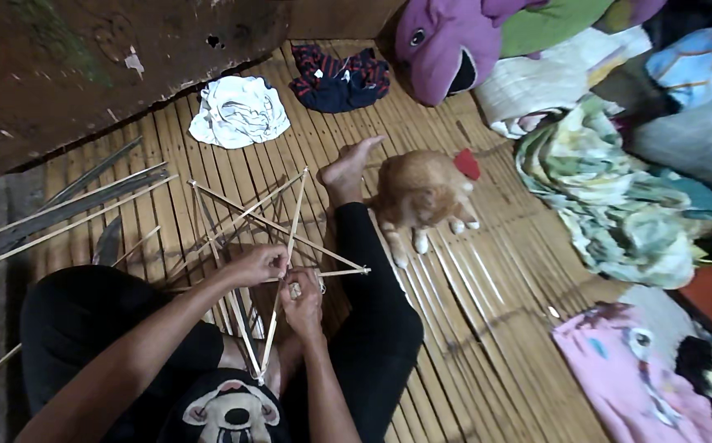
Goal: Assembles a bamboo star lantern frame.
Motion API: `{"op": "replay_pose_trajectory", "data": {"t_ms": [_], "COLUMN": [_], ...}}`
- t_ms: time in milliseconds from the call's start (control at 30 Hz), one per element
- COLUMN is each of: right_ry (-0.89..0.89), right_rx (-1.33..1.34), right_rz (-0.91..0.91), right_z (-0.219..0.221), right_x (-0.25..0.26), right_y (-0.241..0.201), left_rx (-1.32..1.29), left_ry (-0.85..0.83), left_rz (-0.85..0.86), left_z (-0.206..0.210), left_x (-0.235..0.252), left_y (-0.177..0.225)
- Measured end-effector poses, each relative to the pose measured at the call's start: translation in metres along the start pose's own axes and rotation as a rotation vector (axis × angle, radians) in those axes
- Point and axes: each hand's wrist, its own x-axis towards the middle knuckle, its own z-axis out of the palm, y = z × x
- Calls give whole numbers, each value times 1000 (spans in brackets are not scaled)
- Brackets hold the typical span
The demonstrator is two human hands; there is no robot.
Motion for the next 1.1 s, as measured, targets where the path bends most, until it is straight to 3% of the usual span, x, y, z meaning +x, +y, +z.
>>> {"op": "replay_pose_trajectory", "data": {"t_ms": [133, 333, 500, 567, 667, 733, 1100], "right_ry": [-50, -38, -39, -33, -25, -21, -22], "right_rx": [22, 33, 45, 42, 30, 25, 26], "right_rz": [33, 17, 26, 24, 17, 21, 30], "right_z": [-6, -6, -7, -7, -5, -4, -7], "right_x": [-2, 0, 0, 0, 1, 1, 0], "right_y": [3, 4, 3, 3, 3, 3, 1], "left_rx": [-44, 115, 275, 318, 385, 441, 715], "left_ry": [177, 120, 485, 442, 147, 64, 174], "left_rz": [-19, 103, 111, 175, 254, 287, 658], "left_z": [-7, -8, -8, -5, 8, 14, 18], "left_x": [-5, -11, -15, -18, -22, -20, -1], "left_y": [-8, -12, -6, -7, -7, -6, -20]}}
